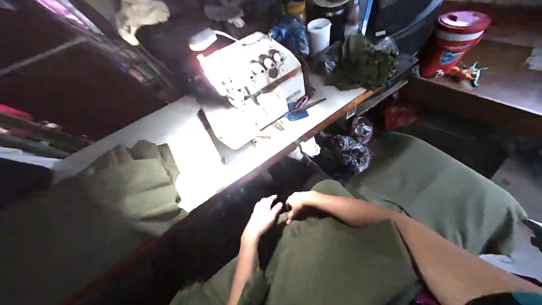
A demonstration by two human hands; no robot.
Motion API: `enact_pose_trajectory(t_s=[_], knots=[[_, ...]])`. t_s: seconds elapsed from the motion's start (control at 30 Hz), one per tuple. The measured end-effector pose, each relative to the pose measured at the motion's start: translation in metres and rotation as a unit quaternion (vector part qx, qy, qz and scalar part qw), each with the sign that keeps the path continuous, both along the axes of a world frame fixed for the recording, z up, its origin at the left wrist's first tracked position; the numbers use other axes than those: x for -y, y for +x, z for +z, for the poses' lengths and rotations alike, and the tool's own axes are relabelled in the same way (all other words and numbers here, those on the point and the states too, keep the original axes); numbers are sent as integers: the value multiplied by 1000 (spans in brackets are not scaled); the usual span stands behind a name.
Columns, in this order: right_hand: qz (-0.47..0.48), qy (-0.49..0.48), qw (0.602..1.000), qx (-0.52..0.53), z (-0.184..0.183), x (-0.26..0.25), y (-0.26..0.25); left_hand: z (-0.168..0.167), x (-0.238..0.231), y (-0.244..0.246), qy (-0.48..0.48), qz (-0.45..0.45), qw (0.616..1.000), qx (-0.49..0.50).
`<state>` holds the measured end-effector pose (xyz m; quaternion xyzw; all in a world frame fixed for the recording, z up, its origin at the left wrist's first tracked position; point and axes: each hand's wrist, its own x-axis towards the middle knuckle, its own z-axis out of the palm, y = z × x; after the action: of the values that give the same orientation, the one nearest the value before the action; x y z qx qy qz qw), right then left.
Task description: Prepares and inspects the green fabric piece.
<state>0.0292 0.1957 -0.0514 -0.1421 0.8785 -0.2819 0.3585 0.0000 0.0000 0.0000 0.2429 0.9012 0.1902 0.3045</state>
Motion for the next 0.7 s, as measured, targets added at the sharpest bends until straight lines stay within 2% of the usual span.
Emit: enact_pose_trajectory(t_s=[0.03,0.07,0.1,0.17,0.23,0.33,0.4,0.47,0.53,0.6,0.7], knots=[[4,-37,999,23,5,-11,1,-30,13,7,-39,-28,999,-1],[12,-63,997,32,18,-24,-2,-43,26,12,-47,-52,998,-3],[22,-77,996,37,35,-40,-8,-44,39,13,-13,-60,998,-9],[32,-79,996,38,61,-80,-14,-21,64,9,88,-20,996,26],[15,-95,995,25,68,-125,-13,6,87,2,152,38,985,71],[-67,-193,979,-24,76,-183,-4,47,108,-3,178,72,977,97],[-209,-300,929,-47,95,-193,8,73,115,-5,204,81,974,50],[-360,-424,829,-48,121,-182,13,99,121,-11,262,99,960,4],[-433,-500,747,-64,147,-165,8,126,122,-23,309,127,942,-34],[-450,-532,710,-104,167,-151,-3,152,123,-36,335,142,928,-80],[-436,-551,692,-164,196,-140,-20,185,129,-52,359,118,914,-149]])
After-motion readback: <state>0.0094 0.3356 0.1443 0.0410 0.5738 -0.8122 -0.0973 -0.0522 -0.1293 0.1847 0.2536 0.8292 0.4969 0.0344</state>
